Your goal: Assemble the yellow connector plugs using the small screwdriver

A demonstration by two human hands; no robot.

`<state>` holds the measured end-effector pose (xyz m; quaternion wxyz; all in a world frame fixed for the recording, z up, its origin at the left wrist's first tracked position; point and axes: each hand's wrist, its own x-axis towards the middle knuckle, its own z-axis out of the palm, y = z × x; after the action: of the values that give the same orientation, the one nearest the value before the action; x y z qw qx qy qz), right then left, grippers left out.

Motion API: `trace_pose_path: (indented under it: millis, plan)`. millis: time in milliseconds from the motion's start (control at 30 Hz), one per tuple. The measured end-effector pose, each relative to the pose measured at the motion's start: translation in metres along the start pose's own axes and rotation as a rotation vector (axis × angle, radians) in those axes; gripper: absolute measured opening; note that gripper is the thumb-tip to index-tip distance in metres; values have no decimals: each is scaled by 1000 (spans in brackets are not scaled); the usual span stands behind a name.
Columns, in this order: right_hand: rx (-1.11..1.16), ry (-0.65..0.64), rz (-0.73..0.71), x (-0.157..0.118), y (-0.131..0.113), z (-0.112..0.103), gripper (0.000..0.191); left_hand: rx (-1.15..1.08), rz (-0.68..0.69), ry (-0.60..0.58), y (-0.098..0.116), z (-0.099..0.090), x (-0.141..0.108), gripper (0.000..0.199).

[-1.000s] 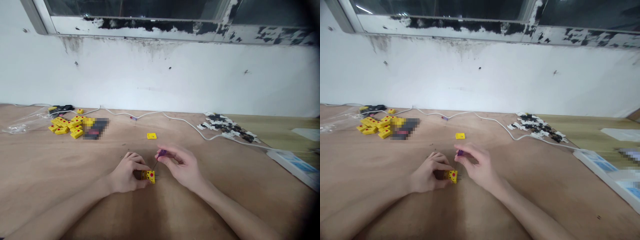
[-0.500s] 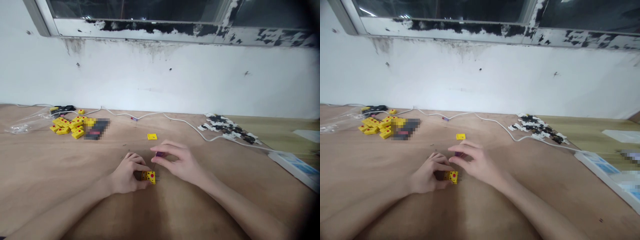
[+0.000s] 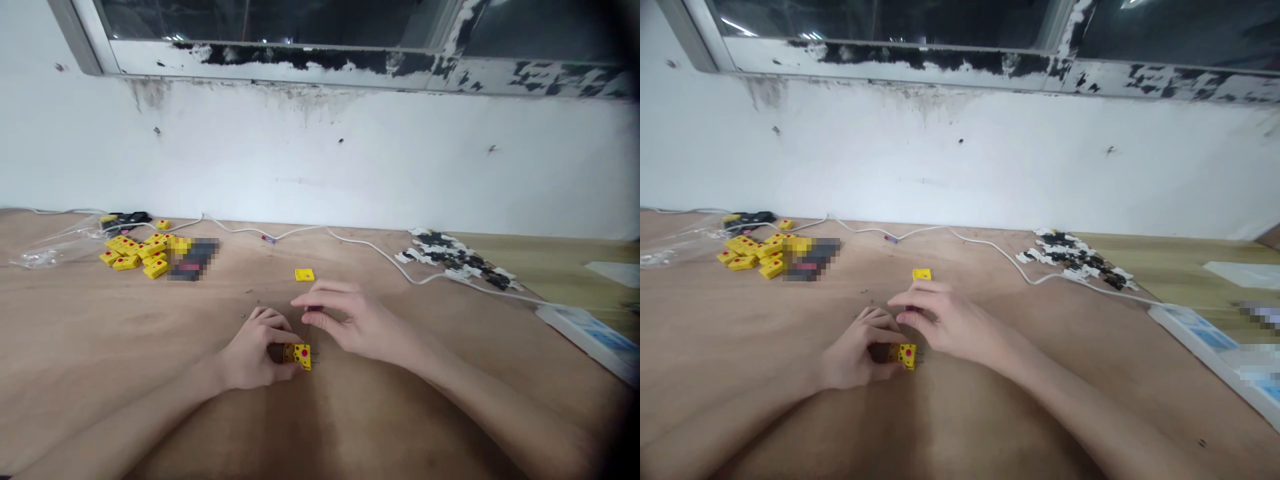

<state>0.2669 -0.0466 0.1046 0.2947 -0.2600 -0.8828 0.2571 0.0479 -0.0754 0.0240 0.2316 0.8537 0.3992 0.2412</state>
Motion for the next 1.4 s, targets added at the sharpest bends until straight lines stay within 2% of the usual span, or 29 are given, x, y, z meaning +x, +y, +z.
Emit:
trace_pose_path:
  millis: [100, 167, 233, 333, 400, 467, 533, 600, 700, 867, 933, 1000, 1067, 1100, 1200, 1267, 1333, 1400]
  plan:
    - [86, -44, 31, 2, 0, 3, 37, -3, -11, -1, 1, -1, 0, 31]
    - [104, 3, 36, 3, 1, 3, 26, -4, -15, -2, 1, -1, 0, 32]
    - [29, 41, 40, 3, 1, 1, 17, -2, -13, -10, 1, -1, 0, 32]
    - [42, -57, 41, 2, 1, -6, 26, 1, -16, -18, 2, -1, 1, 31]
    - [85, -98, 85, 3, 0, -9, 23, -1, -17, -17, 2, -1, 1, 31]
    - [21, -78, 158, 4, -1, -9, 16, -4, -14, -13, 1, -1, 1, 31]
    - [-83, -51, 193, 5, -2, -7, 21, -5, -7, -7, 1, -1, 1, 31]
    - [-66, -63, 186, 6, -3, -4, 26, -4, -3, -1, 1, 0, 0, 31]
    - [79, -93, 164, 4, 0, 0, 32, -4, 3, 0, 1, 0, -1, 31]
    - [-112, -196, -17, -1, 11, -2, 17, -3, 7, -10, -1, 0, -1, 34]
    - [-89, -118, -13, -1, 14, -6, 21, -2, 10, -14, -2, 0, -1, 32]
    - [-76, 26, 63, -2, 16, -9, 20, 2, 19, -13, -3, 0, -1, 33]
    - [-94, 85, 118, -11, 17, -6, 21, 13, 32, 0, -3, -1, -2, 37]
    - [-107, 70, 121, -19, 18, -1, 27, 21, 37, 7, -2, -1, -3, 39]
    - [-131, -136, 66, -53, 16, 17, 51, 51, 55, 10, -1, -4, -3, 50]
    - [-131, -213, -8, -74, 14, 29, 62, 71, 70, 7, -2, -11, -2, 56]
    - [-120, -286, -4, -88, 12, 36, 60, 95, 72, 20, -10, -24, -1, 47]
    - [-120, -295, 16, -93, 12, 40, 58, 120, 57, 26, -22, -42, -2, 28]
